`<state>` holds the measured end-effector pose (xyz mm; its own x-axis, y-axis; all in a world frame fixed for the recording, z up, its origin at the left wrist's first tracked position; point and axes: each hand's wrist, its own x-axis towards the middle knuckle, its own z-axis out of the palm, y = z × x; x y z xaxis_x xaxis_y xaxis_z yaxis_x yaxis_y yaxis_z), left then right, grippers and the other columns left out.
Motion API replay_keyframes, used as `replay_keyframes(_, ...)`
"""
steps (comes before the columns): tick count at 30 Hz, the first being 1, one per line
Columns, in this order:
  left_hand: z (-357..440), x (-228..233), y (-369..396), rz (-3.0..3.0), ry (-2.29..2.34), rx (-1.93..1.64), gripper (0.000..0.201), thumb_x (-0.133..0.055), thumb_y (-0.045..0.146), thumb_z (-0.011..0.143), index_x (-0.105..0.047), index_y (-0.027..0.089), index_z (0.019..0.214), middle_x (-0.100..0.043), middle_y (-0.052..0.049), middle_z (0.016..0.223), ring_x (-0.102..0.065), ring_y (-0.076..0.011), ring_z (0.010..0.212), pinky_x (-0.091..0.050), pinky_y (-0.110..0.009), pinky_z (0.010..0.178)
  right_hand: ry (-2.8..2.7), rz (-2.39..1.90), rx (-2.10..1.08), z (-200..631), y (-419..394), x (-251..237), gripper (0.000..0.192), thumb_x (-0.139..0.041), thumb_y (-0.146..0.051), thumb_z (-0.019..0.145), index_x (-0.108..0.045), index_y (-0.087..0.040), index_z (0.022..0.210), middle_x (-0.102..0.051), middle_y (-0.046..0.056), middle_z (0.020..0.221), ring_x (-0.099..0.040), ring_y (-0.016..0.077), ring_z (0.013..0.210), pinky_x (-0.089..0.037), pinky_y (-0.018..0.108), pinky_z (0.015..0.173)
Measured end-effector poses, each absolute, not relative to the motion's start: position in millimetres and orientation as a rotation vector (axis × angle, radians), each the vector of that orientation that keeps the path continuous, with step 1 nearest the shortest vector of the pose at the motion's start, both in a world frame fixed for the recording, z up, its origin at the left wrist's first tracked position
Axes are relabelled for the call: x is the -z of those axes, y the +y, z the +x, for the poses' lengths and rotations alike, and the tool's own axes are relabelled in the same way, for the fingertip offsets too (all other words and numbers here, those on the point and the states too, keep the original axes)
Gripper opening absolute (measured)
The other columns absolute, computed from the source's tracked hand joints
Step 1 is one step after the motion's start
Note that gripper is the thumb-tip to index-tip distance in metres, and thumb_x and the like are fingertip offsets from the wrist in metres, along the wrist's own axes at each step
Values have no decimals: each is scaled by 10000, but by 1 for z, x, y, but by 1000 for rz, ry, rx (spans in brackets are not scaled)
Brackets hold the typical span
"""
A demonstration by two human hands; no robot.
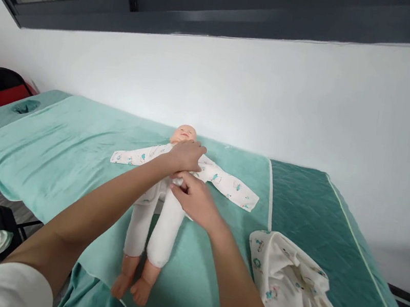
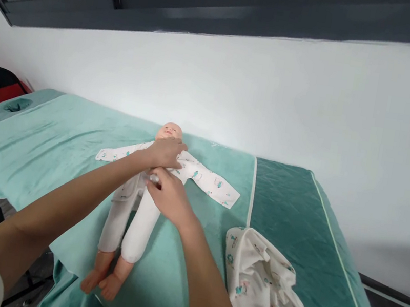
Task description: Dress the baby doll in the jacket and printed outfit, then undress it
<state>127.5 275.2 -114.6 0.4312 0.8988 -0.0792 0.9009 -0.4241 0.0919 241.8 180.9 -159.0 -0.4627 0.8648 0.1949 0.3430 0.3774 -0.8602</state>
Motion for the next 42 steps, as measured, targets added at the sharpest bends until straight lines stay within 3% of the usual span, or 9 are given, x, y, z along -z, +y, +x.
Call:
replay_keyframes(3,133,119,278,2633,1742,83,311,-571,270,874,-621,152,1158,-656,-151,1171,-587,-307,1141,-483,-402,908,-2124,-988,-1032,254,174,145,220,-563,-321,909,-596,-254,1116,-639,-18,948,-590,137,767,-407,267,685)
replay_keyframes(7,124,121,285,2476,1809,23,318,-495,227,912,-606,183,1207,-684,-133,1165,-631,-293,1084,-504,-397,862,-2301,-1265,-759,271,168,133,293,-665,-381,874,-568,-210,1091,-623,58,1150,-625,195,935,-393,275,683)
replay_keyframes(11,110,125,295,2399,1811,-307,308,-464,207,929,-599,203,1206,-656,-101,1263,-596,-253,1170,-489,-358,920,-2558,-1459,-631,274,167,133,282,-701,-398,851,-569,-190,987,-664,64,997,-618,199,813,-292,274,587)
replay_keyframes(16,102,133,305,2251,1883,-485,249,-469,193,922,-620,216,1118,-683,-83,1140,-623,-222,1058,-483,-332,886,-2636,-1319,-534,268,168,136,192,-490,-261,955,-527,-204,775,-640,12,776,-525,145,650,-186,294,551)
replay_keyframes(23,100,132,298,2310,1799,-540,237,-412,192,936,-620,203,1048,-687,-83,1019,-616,-221,960,-481,-338,817,-2276,-1030,-897,250,161,133,173,-463,-210,927,-503,-218,759,-587,-25,721,-496,132,659,-291,273,594)
replay_keyframes(28,100,130,273,2485,1800,-453,275,-543,402,925,-590,199,1104,-650,-111,1189,-568,-293,1116,-440,-416,915,-2247,-983,-1001,248,162,136,221,-450,-289,967,-591,-222,812,-632,-9,772,-527,141,694,-328,280,613)
replay_keyframes(32,92,132,263,2580,1934,-443,238,-431,182,956,-572,192,1148,-646,-116,1167,-535,-292,1153,-382,-448,962,-2294,-1075,-1004,256,165,132,241,-488,-339,958,-599,-227,776,-616,-25,704,-507,131,625,-310,278,581)
replay_keyframes(38,58,151,232,2407,2081,-800,255,-386,155,963,-567,193,1138,-612,-104,1153,-538,-246,1106,-420,-392,947,-2519,-1117,-1109,285,172,136,322,-522,-424,922,-617,-236,679,-613,-9,627,-507,144,570,-316,280,560)
replay_keyframes(42,27,193,167,2170,1966,-1101,227,-369,195,980,-554,221,1109,-618,-76,1114,-560,-193,1079,-462,-334,947,-2372,-1336,-961,295,176,154,239,-724,-460,736,-648,-245,665,-632,6,640,-534,162,575,-348,278,557)
